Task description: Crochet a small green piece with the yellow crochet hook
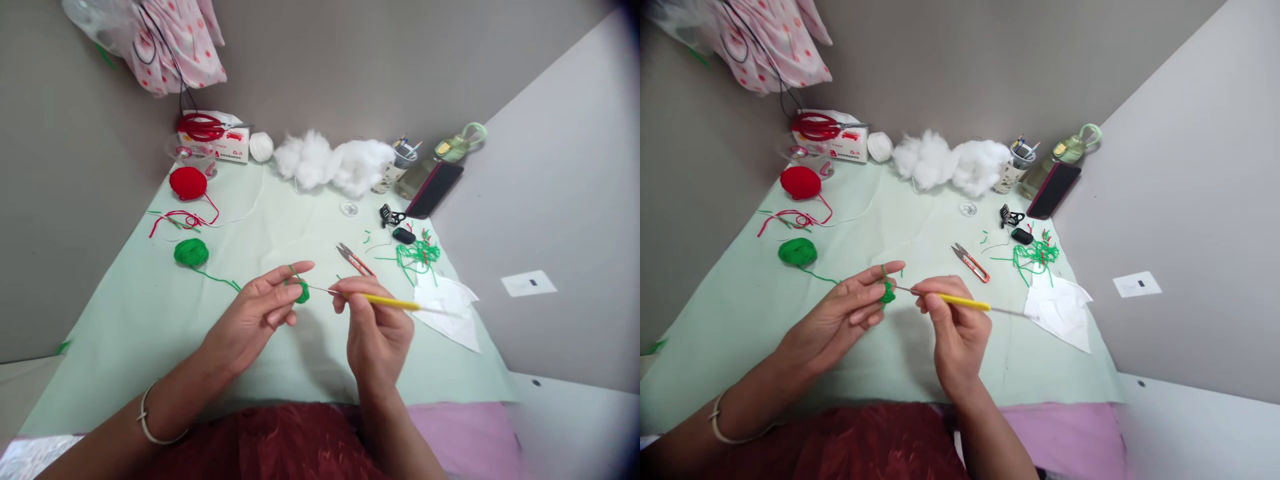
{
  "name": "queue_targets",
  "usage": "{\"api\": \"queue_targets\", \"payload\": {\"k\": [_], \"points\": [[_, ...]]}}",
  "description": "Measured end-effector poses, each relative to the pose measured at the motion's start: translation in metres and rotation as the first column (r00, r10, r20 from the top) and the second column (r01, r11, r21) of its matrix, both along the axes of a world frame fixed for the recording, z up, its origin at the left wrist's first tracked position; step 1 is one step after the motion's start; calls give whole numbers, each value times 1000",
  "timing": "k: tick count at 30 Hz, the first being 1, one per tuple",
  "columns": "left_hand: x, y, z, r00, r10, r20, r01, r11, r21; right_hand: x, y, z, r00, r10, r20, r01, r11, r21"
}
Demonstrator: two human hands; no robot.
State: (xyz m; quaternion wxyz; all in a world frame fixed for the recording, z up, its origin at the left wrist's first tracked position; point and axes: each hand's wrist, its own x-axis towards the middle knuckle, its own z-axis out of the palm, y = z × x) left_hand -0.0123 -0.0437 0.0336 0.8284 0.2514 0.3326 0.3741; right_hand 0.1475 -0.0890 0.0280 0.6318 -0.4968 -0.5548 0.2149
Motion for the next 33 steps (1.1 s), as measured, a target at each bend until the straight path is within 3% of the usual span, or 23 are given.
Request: {"api": "queue_targets", "payload": {"k": [2,5,9,13,15,18,21,23,25,27,30,33], "points": [[1,-2,0,998,6,-59,-1,996,87,-1,1,2,993,63,-104,-69,996,-50],[1,-5,0,990,5,-143,24,980,199,-2,2,-1,986,109,-129,-120,990,-80],[-1,-6,0,982,20,-187,26,971,239,1,4,-3,960,100,-262,-141,980,-143],[-4,-4,0,971,55,-232,10,963,270,3,3,1,933,142,-330,-193,973,-126],[-4,-4,0,964,71,-255,6,958,288,1,0,3,970,113,-216,-141,983,-115],[0,-8,1,941,145,-305,-37,942,334,-1,-7,0,989,46,142,-49,999,21],[4,-10,1,945,179,-275,-88,946,313,-2,-10,-10,859,-65,508,-44,979,199],[4,-9,1,981,83,-176,-46,977,207,-2,-9,-14,784,-136,605,-27,967,253],[2,-6,0,998,-15,-68,20,996,83,-3,-8,-13,837,-136,530,1,969,248],[-2,-2,0,999,-36,-9,37,999,22,-3,-6,-8,946,-82,314,29,985,168],[-4,0,2,1000,-11,-9,11,997,71,-3,-1,2,1000,-2,8,1,1000,31],[-1,-2,3,997,6,-71,6,986,166,-4,2,4,997,74,-11,-74,997,-15]]}}
